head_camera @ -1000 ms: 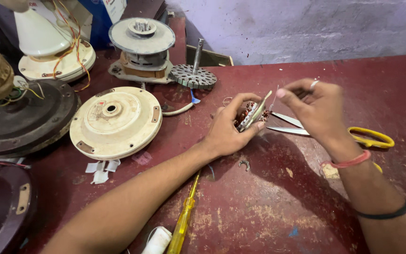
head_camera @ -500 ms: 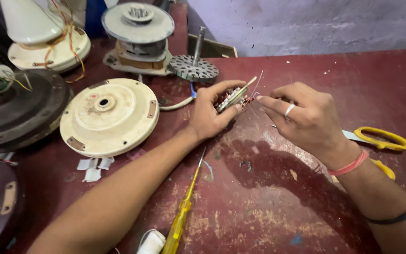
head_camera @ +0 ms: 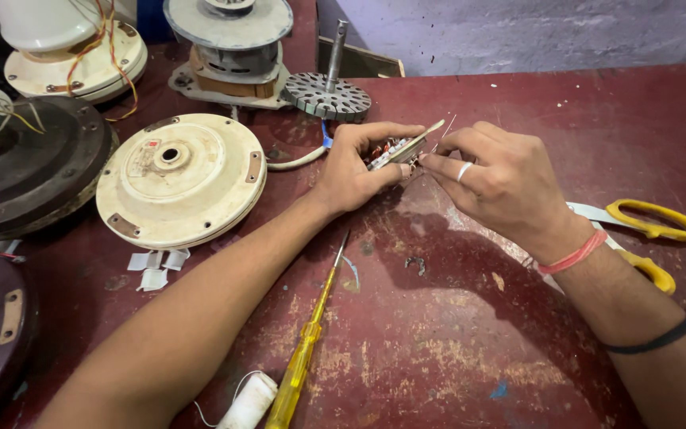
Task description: The person holds a small motor stator and uses a pair of yellow-handled scissors to trim and adjust copper windings. The person repeatedly rotates the stator and snips protruding wire ends while working at a red workbench with other motor parts nearby.
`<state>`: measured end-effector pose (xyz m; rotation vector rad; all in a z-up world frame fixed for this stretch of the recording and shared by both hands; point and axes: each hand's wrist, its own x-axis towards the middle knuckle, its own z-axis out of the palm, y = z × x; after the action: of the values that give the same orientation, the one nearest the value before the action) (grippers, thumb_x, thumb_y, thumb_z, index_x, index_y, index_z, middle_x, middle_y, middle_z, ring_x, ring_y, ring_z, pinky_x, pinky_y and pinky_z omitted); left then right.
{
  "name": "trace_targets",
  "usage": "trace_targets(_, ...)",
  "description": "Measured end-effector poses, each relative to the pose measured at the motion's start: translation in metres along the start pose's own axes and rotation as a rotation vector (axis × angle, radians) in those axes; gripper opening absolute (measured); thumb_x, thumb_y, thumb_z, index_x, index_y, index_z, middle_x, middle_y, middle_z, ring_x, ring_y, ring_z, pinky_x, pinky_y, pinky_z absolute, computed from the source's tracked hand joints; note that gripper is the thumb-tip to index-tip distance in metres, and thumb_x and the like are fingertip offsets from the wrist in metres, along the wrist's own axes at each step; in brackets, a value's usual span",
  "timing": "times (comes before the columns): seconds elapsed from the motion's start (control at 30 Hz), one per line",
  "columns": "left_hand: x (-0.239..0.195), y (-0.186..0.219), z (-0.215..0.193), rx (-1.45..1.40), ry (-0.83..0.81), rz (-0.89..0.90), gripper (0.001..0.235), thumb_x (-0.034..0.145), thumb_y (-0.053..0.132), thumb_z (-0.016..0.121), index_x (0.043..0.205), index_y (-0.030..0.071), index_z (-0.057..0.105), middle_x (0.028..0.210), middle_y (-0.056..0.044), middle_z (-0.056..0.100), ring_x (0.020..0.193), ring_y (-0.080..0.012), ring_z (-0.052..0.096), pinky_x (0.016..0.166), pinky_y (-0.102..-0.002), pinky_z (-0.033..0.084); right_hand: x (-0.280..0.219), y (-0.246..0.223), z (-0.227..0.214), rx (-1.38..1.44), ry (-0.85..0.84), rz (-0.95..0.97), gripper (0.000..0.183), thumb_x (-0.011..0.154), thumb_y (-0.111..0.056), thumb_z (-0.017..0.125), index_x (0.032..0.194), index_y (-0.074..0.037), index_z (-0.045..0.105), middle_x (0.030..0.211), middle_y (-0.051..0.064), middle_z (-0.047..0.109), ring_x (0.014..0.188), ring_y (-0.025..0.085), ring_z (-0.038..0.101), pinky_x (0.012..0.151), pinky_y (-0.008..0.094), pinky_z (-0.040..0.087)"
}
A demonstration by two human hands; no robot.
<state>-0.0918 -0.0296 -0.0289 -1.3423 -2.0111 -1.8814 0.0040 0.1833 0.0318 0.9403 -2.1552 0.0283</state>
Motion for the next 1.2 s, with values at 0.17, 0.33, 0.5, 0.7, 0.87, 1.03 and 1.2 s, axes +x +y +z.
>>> trace_targets(0.17, 0.002, 0.000, 0.001, 0.011, 0.005, 0.089, 0.047, 0.080, 0.004, 0.073, 0.127, -0.001, 0.071, 0.106, -0.007, 0.078, 0.091, -0.0065, 0.068, 0.083, -0.025, 0.058, 0.008, -0.001, -0.007, -0.035, -0.049, -0.041, 0.016, 0.086, -0.015, 0.081, 0.101, -0.012, 0.081, 0.092, 0.002, 0.071, 0.080, 0.019, 0.064, 0.065, 0.034, 0.054)
trace_targets(0.33, 0.001, 0.002, 0.002, 0.043, -0.002, 0.067, 0.046, 0.079, 0.005, 0.074, 0.125, 0.000, 0.072, 0.096, -0.004, 0.076, 0.082, -0.0045, 0.064, 0.075, -0.024, 0.055, 0.015, -0.003, -0.014, -0.035, -0.115, -0.051, 0.014, 0.085, -0.017, 0.080, 0.096, -0.008, 0.079, 0.095, 0.001, 0.072, 0.085, 0.019, 0.064, 0.068, 0.034, 0.054)
trace_targets(0.5, 0.000, 0.005, 0.003, 0.070, -0.001, 0.034, 0.045, 0.079, 0.006, 0.074, 0.124, 0.001, 0.074, 0.085, -0.002, 0.073, 0.073, -0.0035, 0.059, 0.066, -0.023, 0.051, 0.020, -0.007, -0.017, -0.037, -0.148, -0.046, 0.014, 0.085, -0.016, 0.078, 0.093, -0.006, 0.077, 0.092, 0.002, 0.071, 0.085, 0.021, 0.064, 0.070, 0.036, 0.055)
trace_targets(0.7, 0.000, 0.005, 0.006, 0.089, 0.010, 0.094, 0.043, 0.079, 0.008, 0.075, 0.122, 0.001, 0.073, 0.089, -0.003, 0.075, 0.076, -0.0029, 0.062, 0.069, -0.024, 0.054, 0.022, -0.010, -0.021, -0.039, -0.190, -0.011, 0.012, 0.084, -0.015, 0.075, 0.090, -0.005, 0.076, 0.092, 0.003, 0.071, 0.084, 0.022, 0.063, 0.069, 0.037, 0.054)
trace_targets(0.87, 0.001, 0.005, 0.009, 0.122, 0.058, 0.137, 0.042, 0.082, 0.010, 0.077, 0.123, 0.002, 0.073, 0.094, -0.005, 0.078, 0.081, -0.0032, 0.065, 0.073, -0.025, 0.056, 0.015, -0.011, -0.011, -0.122, -0.223, 0.124, 0.014, 0.088, -0.018, 0.074, 0.086, -0.004, 0.074, 0.083, 0.007, 0.068, 0.081, 0.022, 0.062, 0.068, 0.038, 0.053)
trace_targets(1.03, 0.002, 0.008, 0.012, 0.162, 0.061, 0.086, 0.043, 0.080, 0.011, 0.076, 0.122, 0.004, 0.074, 0.088, -0.005, 0.078, 0.072, -0.0036, 0.066, 0.067, -0.025, 0.056, 0.001, -0.014, 0.021, 0.235, -0.246, 0.853, 0.021, 0.092, -0.016, 0.073, 0.080, 0.001, 0.073, 0.060, 0.019, 0.062, 0.050, 0.017, 0.056, 0.054, 0.033, 0.042)
trace_targets(1.2, 0.001, 0.009, 0.012, 0.185, 0.073, 0.025, 0.042, 0.080, 0.013, 0.079, 0.121, 0.004, 0.075, 0.084, -0.006, 0.076, 0.068, -0.0052, 0.062, 0.063, -0.026, 0.052, -0.006, 0.006, 0.024, 0.904, -0.162, 1.256, 0.018, 0.092, -0.017, 0.075, 0.082, -0.002, 0.077, 0.068, 0.006, 0.068, 0.048, 0.008, 0.047, 0.041, 0.025, 0.032)
